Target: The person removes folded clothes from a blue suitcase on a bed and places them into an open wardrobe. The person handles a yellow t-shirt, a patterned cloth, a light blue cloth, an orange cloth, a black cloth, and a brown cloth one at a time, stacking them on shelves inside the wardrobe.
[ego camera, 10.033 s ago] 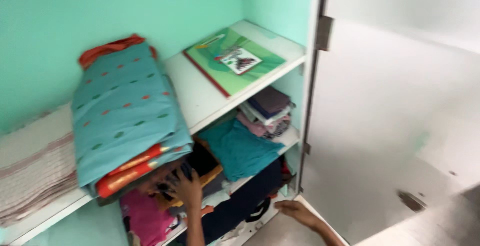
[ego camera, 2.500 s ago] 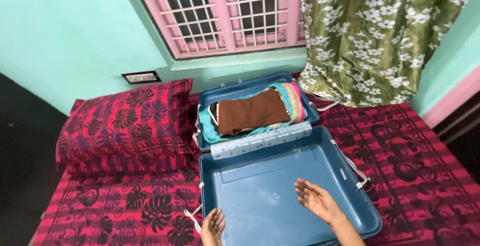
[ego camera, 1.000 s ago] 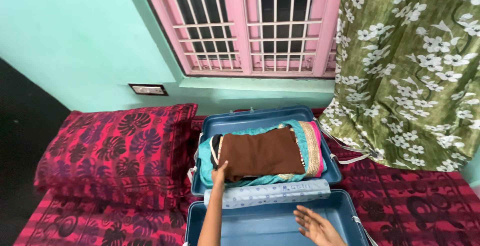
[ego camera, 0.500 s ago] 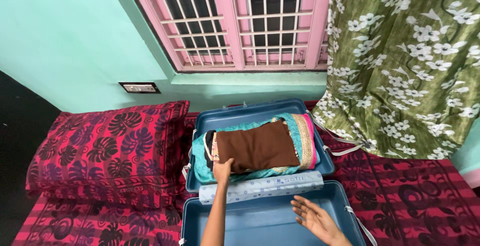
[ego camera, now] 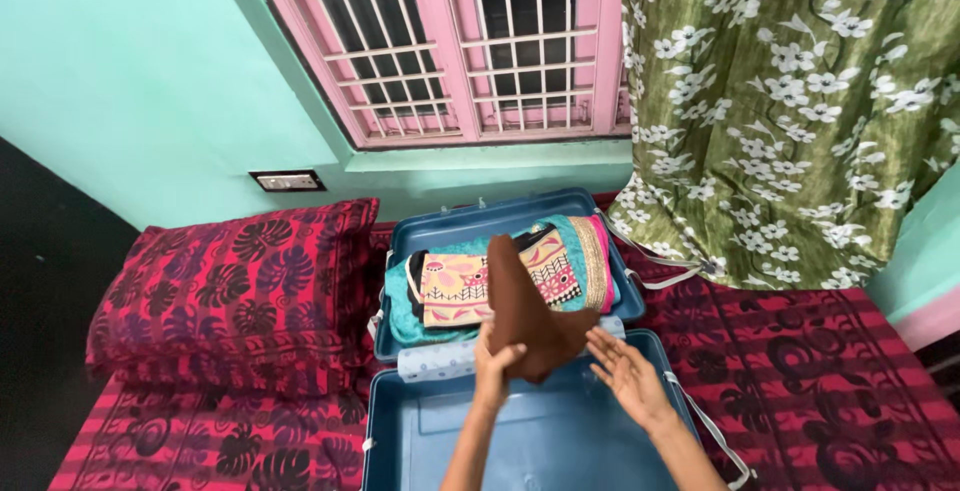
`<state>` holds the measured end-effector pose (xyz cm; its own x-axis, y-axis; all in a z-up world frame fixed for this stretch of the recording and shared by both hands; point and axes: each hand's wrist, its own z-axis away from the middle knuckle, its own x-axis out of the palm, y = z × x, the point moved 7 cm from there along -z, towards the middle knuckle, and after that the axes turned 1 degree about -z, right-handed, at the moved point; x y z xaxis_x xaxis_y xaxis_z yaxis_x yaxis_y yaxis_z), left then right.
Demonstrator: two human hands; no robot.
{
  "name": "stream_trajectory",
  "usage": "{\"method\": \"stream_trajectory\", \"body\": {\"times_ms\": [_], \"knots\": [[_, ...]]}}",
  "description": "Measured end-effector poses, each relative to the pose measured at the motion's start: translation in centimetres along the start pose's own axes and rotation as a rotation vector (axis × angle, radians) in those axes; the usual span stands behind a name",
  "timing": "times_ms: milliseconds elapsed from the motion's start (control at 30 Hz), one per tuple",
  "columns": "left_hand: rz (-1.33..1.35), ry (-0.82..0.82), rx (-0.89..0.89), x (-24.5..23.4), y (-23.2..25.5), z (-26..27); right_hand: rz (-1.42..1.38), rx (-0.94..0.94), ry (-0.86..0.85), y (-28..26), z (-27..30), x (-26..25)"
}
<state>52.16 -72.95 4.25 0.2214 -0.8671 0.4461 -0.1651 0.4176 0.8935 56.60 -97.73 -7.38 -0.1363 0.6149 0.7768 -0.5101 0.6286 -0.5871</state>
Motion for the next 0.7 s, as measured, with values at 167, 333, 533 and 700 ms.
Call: {"method": "stream_trajectory", "body": {"times_ms": [167,333,533,700], "knots": [[0.115,-0.116,-0.157,4.2,-0.1,9.6,0.162,-0.083,0.130,0.7,2.3,1.2],[0.226,-0.281,-0.345,8.8,-1.5,17.9,0.242,0.021,-0.010,4.2,5.8,4.5],[0.388,-0.177,-0.409,9.5,1.1,23.1,0.307,0.186,-0.133,8.3,10.2,7.7],[0.367,-0.031,-0.306,5.2,2.4,26.7,0.337,0.320,-0.247,12.4,12.7,10.4]]}}
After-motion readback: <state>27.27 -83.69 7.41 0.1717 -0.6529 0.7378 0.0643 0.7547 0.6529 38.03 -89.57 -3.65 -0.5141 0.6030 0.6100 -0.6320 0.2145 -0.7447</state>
